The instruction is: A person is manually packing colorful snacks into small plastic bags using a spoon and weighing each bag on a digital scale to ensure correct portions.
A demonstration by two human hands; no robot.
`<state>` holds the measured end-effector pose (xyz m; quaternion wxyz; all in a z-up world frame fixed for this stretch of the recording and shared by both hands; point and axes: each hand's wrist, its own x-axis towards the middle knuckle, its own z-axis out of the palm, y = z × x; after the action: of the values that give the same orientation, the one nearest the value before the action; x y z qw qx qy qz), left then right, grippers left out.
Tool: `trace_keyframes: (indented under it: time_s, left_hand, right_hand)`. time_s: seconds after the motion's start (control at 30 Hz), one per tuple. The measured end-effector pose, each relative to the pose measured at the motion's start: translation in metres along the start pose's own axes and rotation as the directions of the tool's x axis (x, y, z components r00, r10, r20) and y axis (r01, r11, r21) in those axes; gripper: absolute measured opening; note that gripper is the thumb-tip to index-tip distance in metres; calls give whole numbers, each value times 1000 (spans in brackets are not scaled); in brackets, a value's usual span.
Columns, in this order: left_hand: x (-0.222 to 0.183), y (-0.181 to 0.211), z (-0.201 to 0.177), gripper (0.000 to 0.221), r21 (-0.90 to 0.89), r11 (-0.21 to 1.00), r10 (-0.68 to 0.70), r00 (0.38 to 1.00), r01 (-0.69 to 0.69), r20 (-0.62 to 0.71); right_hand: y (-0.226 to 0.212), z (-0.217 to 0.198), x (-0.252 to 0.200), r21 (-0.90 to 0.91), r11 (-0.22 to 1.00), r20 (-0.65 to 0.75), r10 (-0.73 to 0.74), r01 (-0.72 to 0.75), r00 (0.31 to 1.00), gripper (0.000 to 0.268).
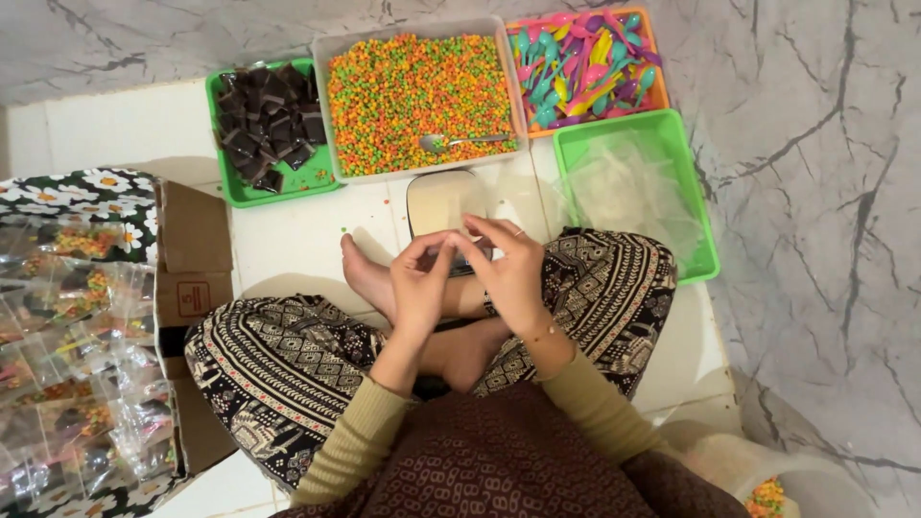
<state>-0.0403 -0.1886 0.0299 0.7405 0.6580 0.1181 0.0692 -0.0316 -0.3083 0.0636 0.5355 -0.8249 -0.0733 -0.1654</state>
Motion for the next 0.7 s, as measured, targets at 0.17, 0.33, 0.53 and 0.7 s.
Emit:
trace_keyframes:
  time_s: [0.17,0.33,0.53,0.7]
  left_hand:
    - [-5,0,3,15,19,997,68,996,-70,56]
    - [-4,0,1,15,14,997,75,996,-76,58]
    - [-2,-16,1,13,-40,999,34,995,-31,92]
    - [0,17,4,6,42,998,42,993,-47,115]
  right_hand:
    - [-8,3,-8,52,997,-132,67,-61,989,25]
    - [-9,-1,-8,119,988,-77,113,-103,991,21]
    - [3,-5,-9,173,960,10,220,-218,975,18]
    - [2,-14,-3,-2,982,-49,191,-191,980,17]
